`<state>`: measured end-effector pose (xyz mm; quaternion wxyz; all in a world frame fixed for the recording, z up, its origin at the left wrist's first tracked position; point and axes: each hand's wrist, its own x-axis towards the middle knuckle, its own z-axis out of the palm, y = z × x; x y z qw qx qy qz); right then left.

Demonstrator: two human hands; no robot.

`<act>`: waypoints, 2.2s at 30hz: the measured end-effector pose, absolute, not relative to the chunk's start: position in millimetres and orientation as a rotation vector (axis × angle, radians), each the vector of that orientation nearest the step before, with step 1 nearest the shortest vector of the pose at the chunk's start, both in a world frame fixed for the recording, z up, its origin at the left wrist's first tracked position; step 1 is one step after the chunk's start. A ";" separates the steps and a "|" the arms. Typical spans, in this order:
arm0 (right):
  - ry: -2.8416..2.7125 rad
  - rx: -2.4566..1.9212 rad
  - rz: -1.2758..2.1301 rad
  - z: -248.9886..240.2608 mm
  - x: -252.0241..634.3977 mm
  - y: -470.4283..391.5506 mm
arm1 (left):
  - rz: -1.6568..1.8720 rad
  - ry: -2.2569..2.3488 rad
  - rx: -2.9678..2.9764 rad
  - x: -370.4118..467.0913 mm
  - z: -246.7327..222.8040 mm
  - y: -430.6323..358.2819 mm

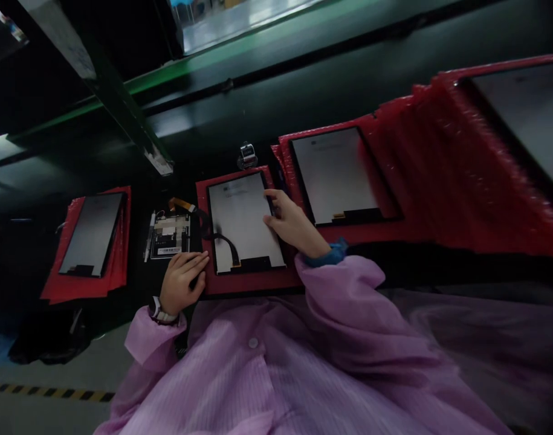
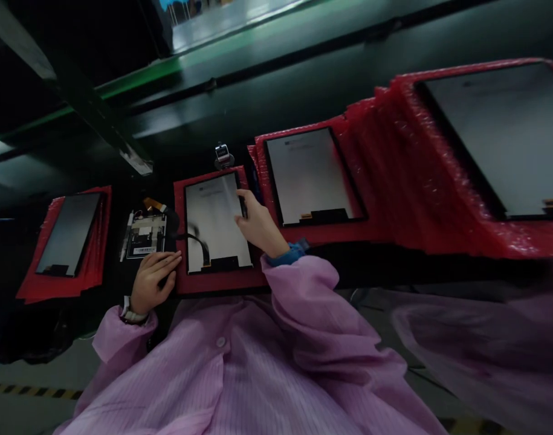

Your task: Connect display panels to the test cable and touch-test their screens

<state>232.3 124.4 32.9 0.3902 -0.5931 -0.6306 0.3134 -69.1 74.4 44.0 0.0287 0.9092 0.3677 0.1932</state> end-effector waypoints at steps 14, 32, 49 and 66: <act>-2.115 -1.291 0.808 67.3 143.9 170.4 | 0.827 1.298 2.874 -51.7 93.8 189.6; -1.853 -1.111 0.981 46.0 128.6 154.9 | 0.681 1.182 2.861 -65.5 80.1 193.9; -1.850 -1.065 1.012 42.2 128.5 162.5 | 0.432 1.131 2.762 -59.3 81.0 190.8; -2.166 -1.513 0.595 56.9 178.2 48.2 | 0.550 1.085 2.743 -57.9 75.6 193.6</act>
